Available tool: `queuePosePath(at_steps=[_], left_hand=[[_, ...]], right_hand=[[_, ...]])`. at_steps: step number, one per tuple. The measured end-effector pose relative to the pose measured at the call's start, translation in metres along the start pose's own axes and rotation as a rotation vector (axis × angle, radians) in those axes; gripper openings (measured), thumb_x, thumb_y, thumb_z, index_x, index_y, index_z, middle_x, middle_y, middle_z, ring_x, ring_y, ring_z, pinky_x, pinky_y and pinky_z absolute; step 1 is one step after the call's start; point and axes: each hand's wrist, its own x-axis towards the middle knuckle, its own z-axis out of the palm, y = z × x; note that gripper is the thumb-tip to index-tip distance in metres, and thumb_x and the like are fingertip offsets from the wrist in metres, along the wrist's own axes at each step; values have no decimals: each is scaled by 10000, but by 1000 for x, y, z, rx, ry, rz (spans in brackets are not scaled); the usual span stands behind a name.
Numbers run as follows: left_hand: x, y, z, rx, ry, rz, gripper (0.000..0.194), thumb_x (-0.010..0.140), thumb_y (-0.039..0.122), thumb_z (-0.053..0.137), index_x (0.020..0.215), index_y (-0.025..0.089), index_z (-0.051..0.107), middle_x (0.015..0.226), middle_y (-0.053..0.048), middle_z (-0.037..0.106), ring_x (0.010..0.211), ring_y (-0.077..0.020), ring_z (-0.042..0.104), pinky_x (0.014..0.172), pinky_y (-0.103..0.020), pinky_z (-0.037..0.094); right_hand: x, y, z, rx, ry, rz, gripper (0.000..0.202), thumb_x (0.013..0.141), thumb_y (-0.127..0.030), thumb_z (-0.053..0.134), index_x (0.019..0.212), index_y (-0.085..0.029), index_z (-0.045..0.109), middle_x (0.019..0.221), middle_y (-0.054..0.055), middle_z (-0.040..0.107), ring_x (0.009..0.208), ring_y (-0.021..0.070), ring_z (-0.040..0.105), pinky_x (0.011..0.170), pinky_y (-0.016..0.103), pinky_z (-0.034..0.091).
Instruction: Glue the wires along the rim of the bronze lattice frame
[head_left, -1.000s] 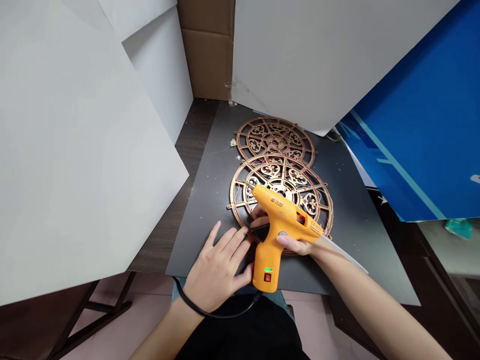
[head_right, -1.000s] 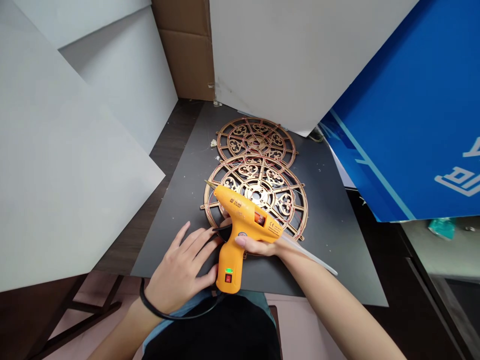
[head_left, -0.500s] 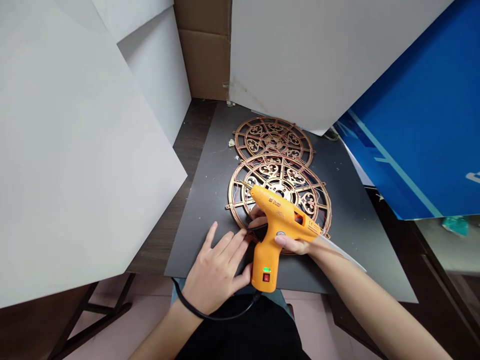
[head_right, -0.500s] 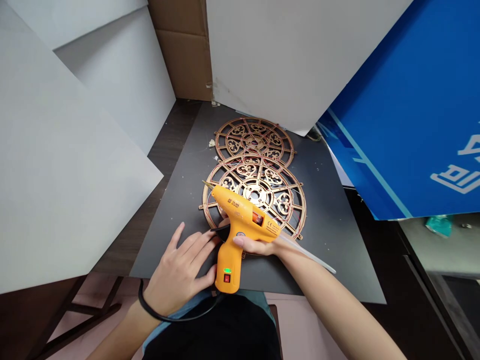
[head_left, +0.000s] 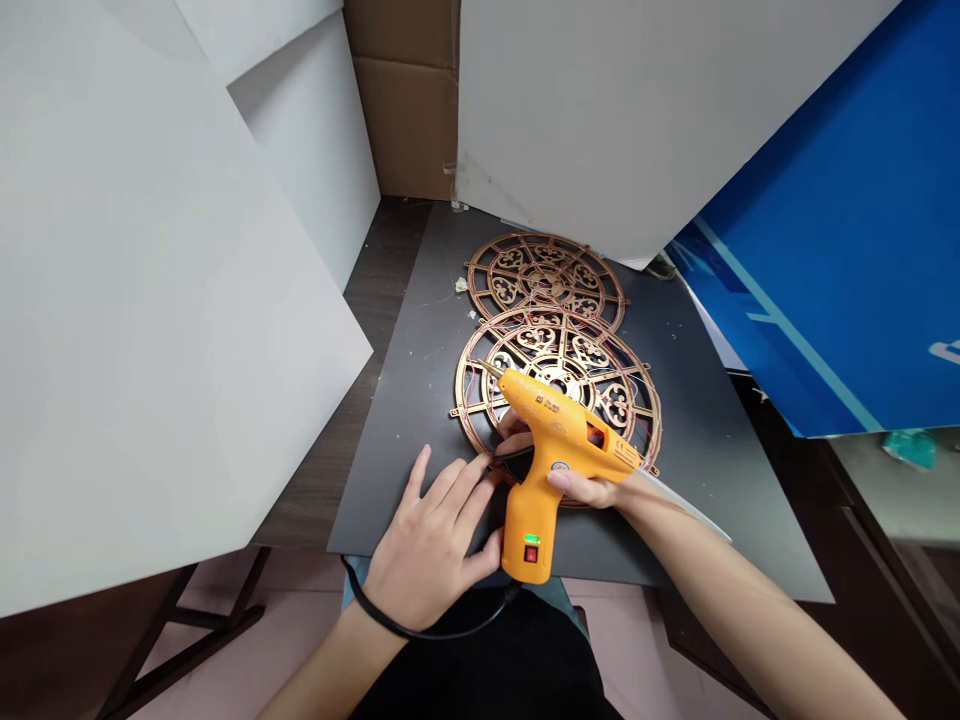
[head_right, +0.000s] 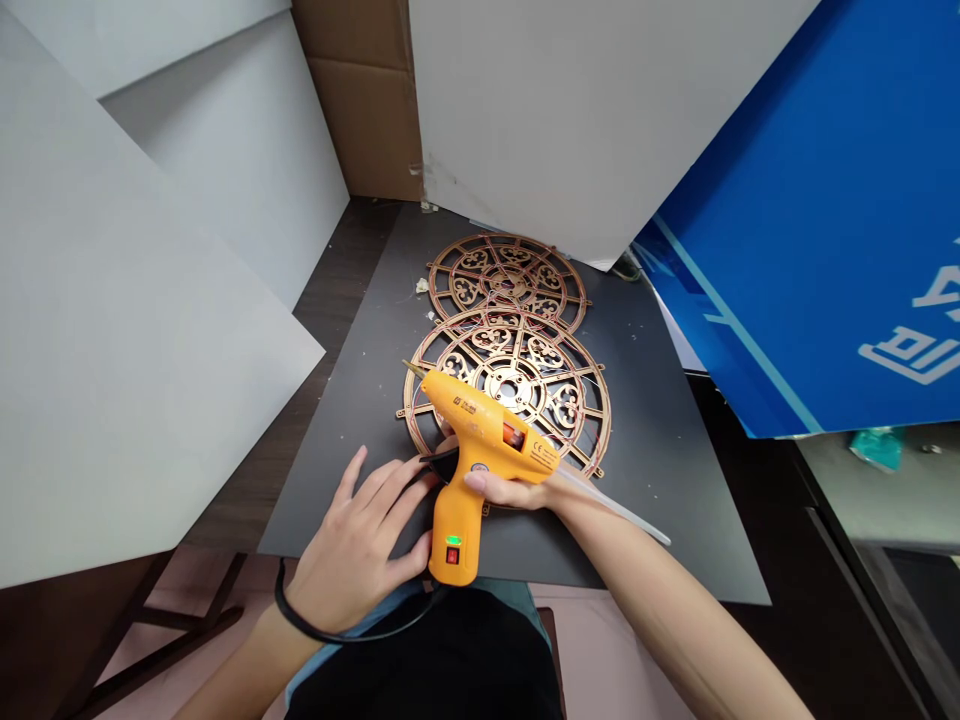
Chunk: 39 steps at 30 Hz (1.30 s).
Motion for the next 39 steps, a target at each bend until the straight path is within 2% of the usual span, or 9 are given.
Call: queuePosePath(at_steps=[6, 16, 24, 30, 39], left_hand=[[0, 1, 1, -24, 10, -24, 322, 929, 328, 502, 1164, 157, 640, 1264, -80, 656, 1153, -211, 591, 1236, -479, 133], [0, 1, 1, -6, 14, -12, 326, 936, 335, 491, 1150, 142, 642, 1281, -81, 647, 1116, -192, 593, 1241, -432, 60], [0, 2, 1, 1, 21, -12, 322, 936, 330, 493, 1147, 144, 647, 1295, -82, 645, 1084, -192, 607, 1241, -441, 78], [-1, 3, 2, -5, 11, -24, 333, 932, 328, 505, 1169, 139, 642, 1290, -82, 647, 1085, -192, 611, 1243, -456, 88], [-2, 3, 3, -2, 26, -34, 352, 952, 350, 467, 1172, 139, 644, 1282, -80, 654, 1118, -200, 599, 1240, -431, 59]], right_hand=[[-3, 8, 2, -5, 3, -1, 531, 901, -598, 433, 1221, -201, 583, 1193, 105, 617, 1130, 250, 579, 1021, 427, 484], [1, -1, 0, -14, -10, 7, 471, 913, -586, 422, 1212, -273, 606, 1169, 77, 617, 1120, 254, 579, 1059, 413, 446], [-2, 3, 1, -3, 10, 4, 539, 900, -577, 454, 1248, -187, 585, 1194, 115, 614, 1099, 251, 596, 1010, 404, 500], [-3, 5, 1, -12, 4, -7, 529, 906, -566, 459, 1271, -199, 569, 1172, 102, 630, 1067, 230, 611, 982, 379, 523], [1, 2, -1, -32, -4, -22, 532, 902, -572, 443, 1258, -201, 582, 1170, 113, 619, 1069, 264, 604, 990, 447, 513]])
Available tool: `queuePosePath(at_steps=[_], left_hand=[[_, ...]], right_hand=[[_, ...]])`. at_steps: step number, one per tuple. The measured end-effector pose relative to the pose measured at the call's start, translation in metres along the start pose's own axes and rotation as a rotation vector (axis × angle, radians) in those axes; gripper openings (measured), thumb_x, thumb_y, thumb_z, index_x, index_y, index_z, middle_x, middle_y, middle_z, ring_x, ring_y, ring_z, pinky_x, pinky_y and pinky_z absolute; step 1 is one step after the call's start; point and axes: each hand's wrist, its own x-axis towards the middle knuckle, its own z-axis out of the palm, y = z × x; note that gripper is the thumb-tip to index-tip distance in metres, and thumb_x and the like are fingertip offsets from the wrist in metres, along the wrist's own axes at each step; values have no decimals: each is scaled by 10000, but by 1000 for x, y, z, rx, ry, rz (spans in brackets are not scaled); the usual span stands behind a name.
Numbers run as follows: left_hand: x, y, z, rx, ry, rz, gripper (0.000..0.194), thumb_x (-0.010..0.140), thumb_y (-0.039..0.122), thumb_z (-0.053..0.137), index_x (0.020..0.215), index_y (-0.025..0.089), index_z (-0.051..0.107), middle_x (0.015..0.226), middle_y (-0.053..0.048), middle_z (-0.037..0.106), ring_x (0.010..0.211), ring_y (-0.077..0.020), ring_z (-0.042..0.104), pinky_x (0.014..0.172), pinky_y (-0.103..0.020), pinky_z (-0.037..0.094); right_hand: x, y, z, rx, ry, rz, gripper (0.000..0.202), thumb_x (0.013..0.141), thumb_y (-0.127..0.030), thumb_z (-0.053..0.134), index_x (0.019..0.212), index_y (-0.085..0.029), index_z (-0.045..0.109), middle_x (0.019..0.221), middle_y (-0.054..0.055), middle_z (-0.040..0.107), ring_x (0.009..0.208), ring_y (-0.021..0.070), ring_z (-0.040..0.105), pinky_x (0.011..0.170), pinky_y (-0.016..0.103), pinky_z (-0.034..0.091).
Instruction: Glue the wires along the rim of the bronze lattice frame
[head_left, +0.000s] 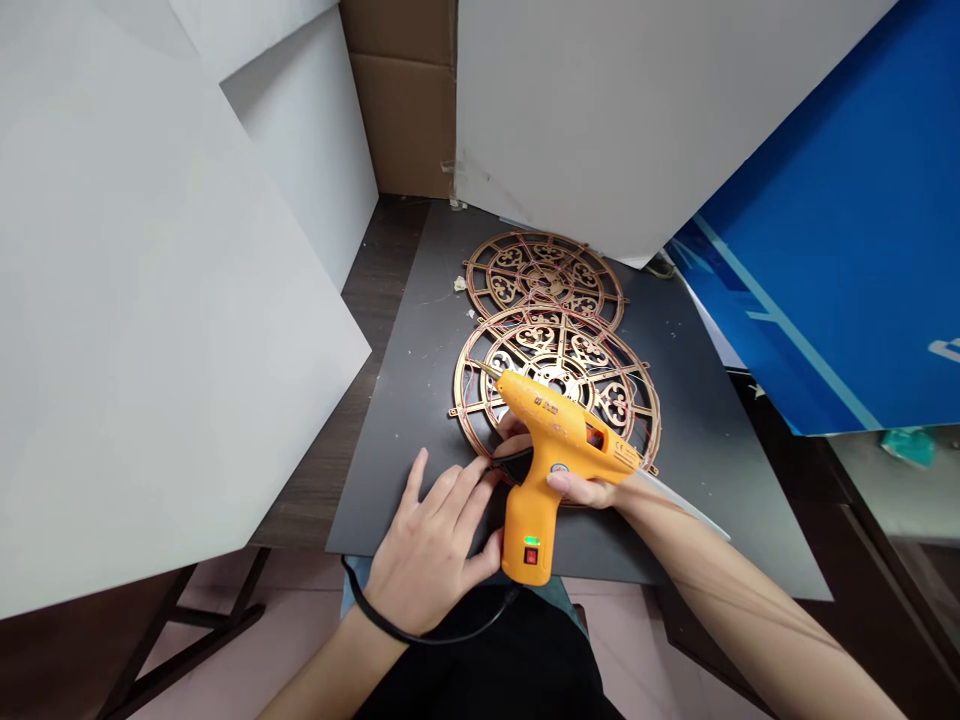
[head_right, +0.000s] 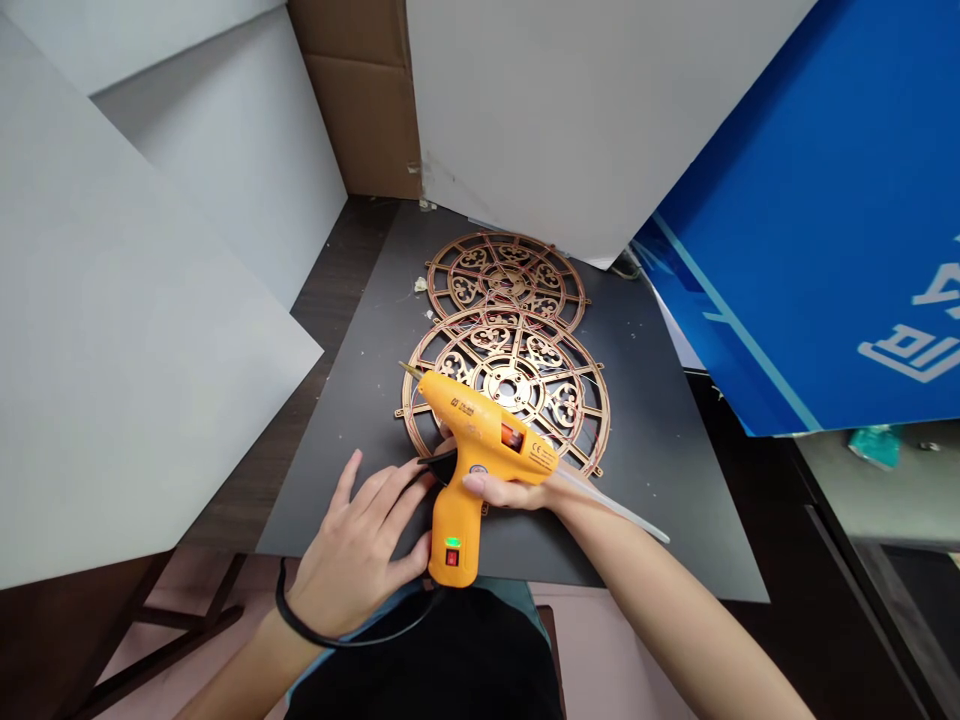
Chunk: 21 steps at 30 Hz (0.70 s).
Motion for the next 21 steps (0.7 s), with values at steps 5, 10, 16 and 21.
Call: queuePosePath(at_steps=[5, 10, 16, 21], left_hand=[[0, 0, 0, 21, 4, -2, 345, 946, 352, 480, 1175, 152, 642, 1312, -81, 636, 1147, -208, 588, 1238, -443, 62], [0, 0, 1, 14, 0, -4, 336, 933, 351, 505, 1175, 161, 641, 1303, -72, 643, 1138, -199, 599, 1242, -456, 54], [0, 1, 1, 45, 1, 7, 331, 916, 335, 522, 1166, 158, 649, 1278, -76, 661, 1113, -208, 613, 1237, -492, 78], [0, 1, 2, 43, 23, 11, 325, 915, 329, 523, 1159, 158, 654, 1283, -56, 665, 1099, -199, 617, 1238, -464, 37]], right_hand=[[1, -2, 1, 4, 7, 7, 480, 909, -552, 435, 1240, -242, 592, 1147, 85, 631, 1072, 250, 605, 1007, 425, 506], [0, -2, 2, 5, 12, 30, 477, 899, -561, 443, 1233, -255, 593, 1152, 82, 636, 1081, 261, 608, 999, 415, 508], [6, -11, -1, 17, -2, 22, 443, 910, -559, 416, 1195, -287, 618, 1094, 66, 663, 1068, 269, 624, 1041, 411, 476], [5, -11, -2, -9, 1, 36, 455, 912, -579, 404, 1199, -290, 606, 1135, 74, 638, 1056, 269, 616, 1078, 418, 445]])
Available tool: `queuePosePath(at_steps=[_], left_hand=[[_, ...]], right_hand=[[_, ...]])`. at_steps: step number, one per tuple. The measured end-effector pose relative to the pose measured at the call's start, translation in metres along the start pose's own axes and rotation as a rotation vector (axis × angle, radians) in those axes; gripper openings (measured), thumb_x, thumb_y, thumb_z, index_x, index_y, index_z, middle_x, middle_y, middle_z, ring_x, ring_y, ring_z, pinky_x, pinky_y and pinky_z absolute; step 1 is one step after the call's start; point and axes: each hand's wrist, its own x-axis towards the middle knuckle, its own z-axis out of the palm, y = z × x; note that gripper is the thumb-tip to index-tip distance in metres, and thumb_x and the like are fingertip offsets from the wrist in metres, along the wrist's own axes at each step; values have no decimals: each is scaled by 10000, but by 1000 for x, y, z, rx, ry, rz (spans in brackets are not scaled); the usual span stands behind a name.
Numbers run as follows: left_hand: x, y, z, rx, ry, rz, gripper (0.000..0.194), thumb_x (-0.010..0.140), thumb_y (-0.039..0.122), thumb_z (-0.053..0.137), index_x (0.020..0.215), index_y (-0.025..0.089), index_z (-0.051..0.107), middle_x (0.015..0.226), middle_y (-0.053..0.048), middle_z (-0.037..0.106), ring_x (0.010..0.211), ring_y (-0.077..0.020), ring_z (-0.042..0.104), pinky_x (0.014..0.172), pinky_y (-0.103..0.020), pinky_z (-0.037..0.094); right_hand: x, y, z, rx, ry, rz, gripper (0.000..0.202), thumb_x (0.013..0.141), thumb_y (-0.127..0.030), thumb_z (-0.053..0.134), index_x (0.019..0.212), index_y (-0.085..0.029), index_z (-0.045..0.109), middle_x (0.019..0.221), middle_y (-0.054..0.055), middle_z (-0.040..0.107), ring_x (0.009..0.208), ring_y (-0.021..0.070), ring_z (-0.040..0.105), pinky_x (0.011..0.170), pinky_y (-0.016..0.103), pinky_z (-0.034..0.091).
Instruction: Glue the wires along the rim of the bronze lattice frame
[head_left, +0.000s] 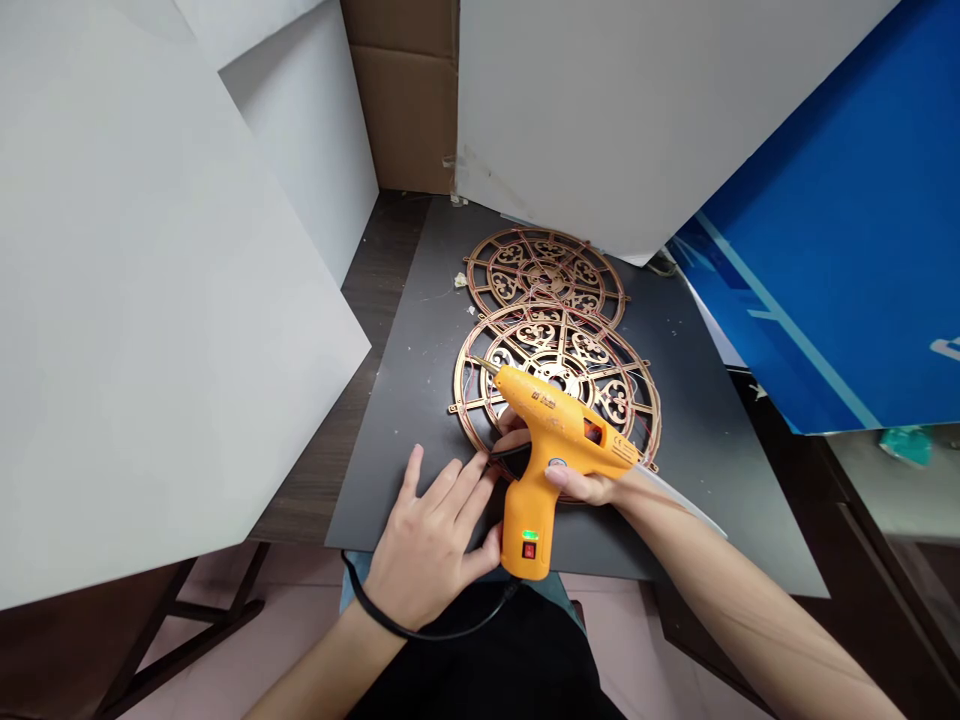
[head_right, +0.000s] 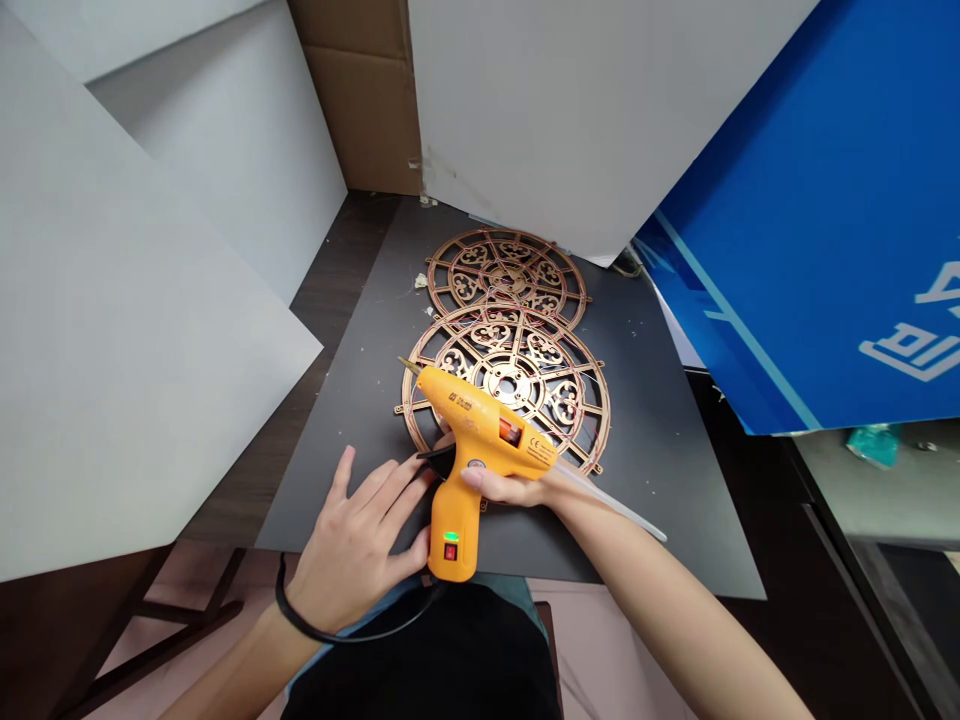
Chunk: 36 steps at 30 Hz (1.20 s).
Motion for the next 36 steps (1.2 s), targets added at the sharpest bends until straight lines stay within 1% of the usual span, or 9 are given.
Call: queuePosePath(at_steps=[5, 11, 18, 21, 25, 28, 30, 33, 36], left_hand=[[-1, 0, 0, 16, 7, 0, 337, 913, 332, 529, 1180, 168, 652, 1294, -40, 662, 1089, -208, 616, 1235, -471, 52], [-1, 0, 0, 24, 11, -6, 357, 914, 351, 526, 1197, 172, 651, 1299, -37, 659, 1083, -224, 618, 1230, -490, 70], [-4, 1, 1, 53, 9, -16, 367, 913, 368, 518, 1209, 198, 652, 1300, -23, 659, 1073, -227, 619, 1225, -496, 63], [-5, 0, 0, 73, 11, -17, 368, 911, 394, 519, 1206, 224, 660, 1286, -18, 668, 1061, -238, 618, 1214, -520, 93], [-3, -6, -4, 111, 12, 47, 371, 913, 406, 510, 1199, 230, 668, 1280, -12, 671, 1047, -241, 613, 1210, -514, 104], [0, -13, -6, 149, -17, 142, 384, 922, 420, 494, 1199, 218, 667, 1292, -11, 663, 1046, -236, 605, 1219, -498, 63], [0, -16, -7, 160, -25, 179, 383, 916, 427, 504, 1191, 219, 671, 1293, -13, 662, 1044, -233, 602, 1218, -492, 80], [0, -17, -6, 168, -15, 188, 376, 903, 422, 524, 1183, 224, 679, 1282, -23, 667, 1041, -235, 602, 1208, -485, 134], [-1, -16, -4, 179, -7, 191, 381, 901, 414, 521, 1184, 214, 680, 1273, -32, 671, 1028, -234, 606, 1206, -477, 146]], right_hand=[[-3, 3, 0, -18, 18, -1, 468, 912, -576, 400, 1191, -263, 608, 1253, 92, 570, 1079, 264, 587, 1090, 444, 427], [2, -1, -1, -13, 6, -17, 495, 925, -580, 367, 1205, -253, 611, 1293, 98, 545, 1193, 286, 531, 1060, 457, 446], [2, 0, 0, -11, 0, -5, 527, 914, -612, 351, 1210, -260, 610, 1231, 99, 584, 1132, 297, 567, 1022, 481, 471], [1, 0, -1, -17, -5, 10, 522, 911, -610, 359, 1212, -266, 611, 1209, 97, 601, 1102, 298, 583, 1032, 489, 466], [0, 2, -1, -17, -3, 23, 494, 901, -603, 404, 1212, -280, 611, 1205, 87, 612, 1121, 301, 583, 1058, 491, 452], [-1, 3, 1, -10, 11, 20, 514, 898, -615, 404, 1238, -285, 603, 1288, 84, 571, 1217, 312, 537, 1072, 488, 442], [-1, 4, 2, -5, 17, 12, 521, 905, -614, 389, 1259, -290, 592, 1320, 76, 552, 1247, 304, 519, 1073, 482, 443], [-1, 3, 3, 2, 18, 10, 506, 911, -601, 396, 1278, -310, 586, 1307, 66, 563, 1254, 290, 515, 1074, 476, 445], [-2, 4, 3, 5, 23, 15, 502, 908, -599, 408, 1290, -323, 581, 1286, 67, 575, 1257, 287, 511, 1086, 488, 431]])
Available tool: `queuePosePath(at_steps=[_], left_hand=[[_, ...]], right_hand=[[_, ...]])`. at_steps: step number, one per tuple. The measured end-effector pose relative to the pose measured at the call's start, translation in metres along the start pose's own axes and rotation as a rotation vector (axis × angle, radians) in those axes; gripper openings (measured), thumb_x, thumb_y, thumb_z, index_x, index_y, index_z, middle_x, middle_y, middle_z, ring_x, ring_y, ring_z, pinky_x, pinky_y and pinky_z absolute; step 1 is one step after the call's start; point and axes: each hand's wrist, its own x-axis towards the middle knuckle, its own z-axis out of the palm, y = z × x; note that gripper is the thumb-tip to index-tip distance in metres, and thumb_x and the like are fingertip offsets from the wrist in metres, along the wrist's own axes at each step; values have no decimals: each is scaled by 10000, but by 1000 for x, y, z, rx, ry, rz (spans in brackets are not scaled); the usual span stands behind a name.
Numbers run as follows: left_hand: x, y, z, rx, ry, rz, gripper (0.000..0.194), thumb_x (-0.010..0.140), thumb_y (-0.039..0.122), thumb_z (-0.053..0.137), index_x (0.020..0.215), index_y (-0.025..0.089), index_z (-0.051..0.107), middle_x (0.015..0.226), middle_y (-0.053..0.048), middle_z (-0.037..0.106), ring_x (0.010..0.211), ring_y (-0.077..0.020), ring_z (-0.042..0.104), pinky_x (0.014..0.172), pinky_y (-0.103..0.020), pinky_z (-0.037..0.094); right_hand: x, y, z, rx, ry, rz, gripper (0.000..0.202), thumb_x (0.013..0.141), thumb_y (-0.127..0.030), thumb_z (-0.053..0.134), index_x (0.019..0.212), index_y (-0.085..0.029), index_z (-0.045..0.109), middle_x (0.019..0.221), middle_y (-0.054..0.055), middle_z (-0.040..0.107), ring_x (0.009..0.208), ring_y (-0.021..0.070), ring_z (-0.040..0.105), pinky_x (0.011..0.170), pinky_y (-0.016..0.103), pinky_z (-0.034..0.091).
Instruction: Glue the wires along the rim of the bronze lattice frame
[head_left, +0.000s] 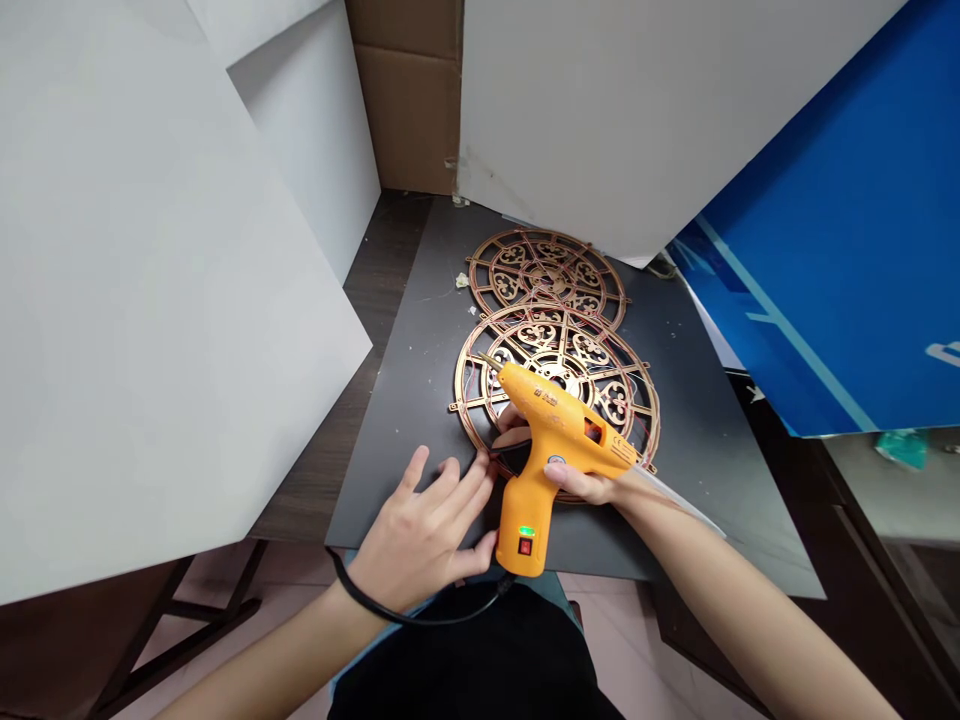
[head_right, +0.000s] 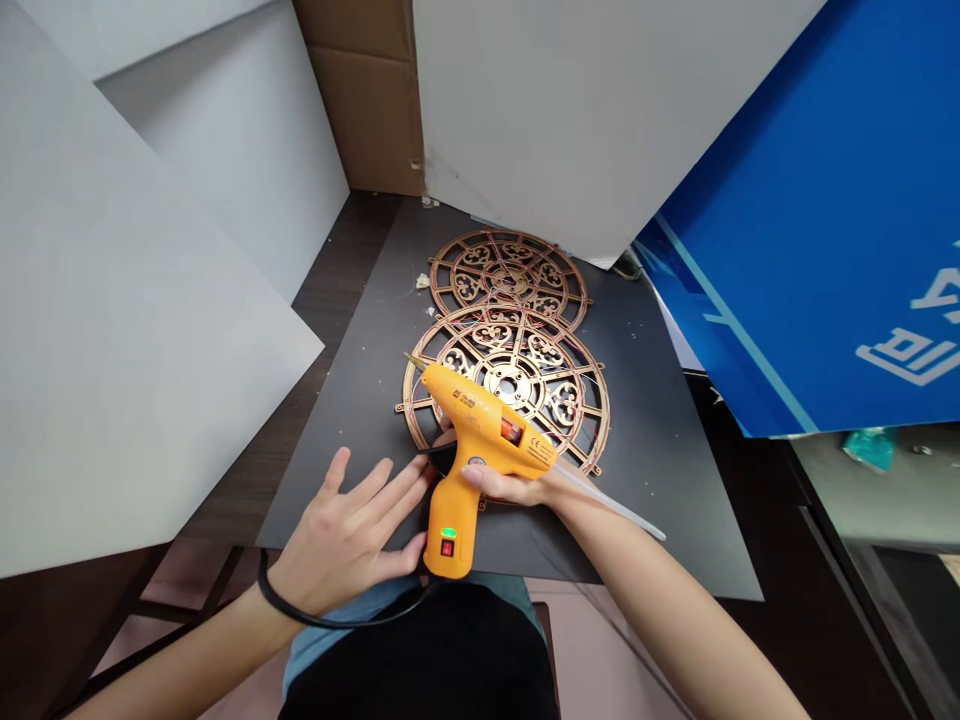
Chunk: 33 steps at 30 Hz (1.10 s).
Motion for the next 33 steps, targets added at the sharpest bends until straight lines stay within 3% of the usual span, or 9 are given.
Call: queuePosePath(at_steps=[6, 20, 28, 33], left_hand=[[0, 2, 2, -12, 27, 4, 379, 913, 388, 489, 1150, 171, 689, 1250, -44, 686, 1012, -221, 621, 1226, -446, 97], [2, 5, 3, -132, 44, -73, 395, 922, 354, 482, 1187, 122, 660, 1266, -66, 677, 1032, -206, 632, 1238, -442, 16], [3, 5, 3, -119, 52, -71, 399, 918, 342, 487, 1195, 109, 655, 1272, -68, 674, 1013, -202, 633, 1240, -454, 11], [1, 5, 4, -109, 51, -66, 411, 915, 360, 502, 1203, 111, 657, 1296, -55, 659, 1038, -208, 623, 1242, -444, -4]], right_hand=[[-1, 2, 0, 4, 6, -14, 537, 904, -602, 420, 1253, -242, 612, 1332, 107, 546, 1241, 301, 514, 1106, 518, 393], [-2, 3, 5, -39, 47, -18, 516, 907, -603, 394, 1175, -226, 622, 1198, 110, 598, 1143, 285, 556, 1081, 474, 428], [-1, 4, 5, -21, 92, -24, 508, 895, -610, 418, 1162, -230, 625, 1235, 112, 572, 1123, 285, 571, 1028, 481, 476], [-1, 1, 6, -11, 88, -5, 484, 900, -587, 418, 1164, -244, 632, 1132, 100, 622, 1051, 264, 613, 1029, 452, 480]])
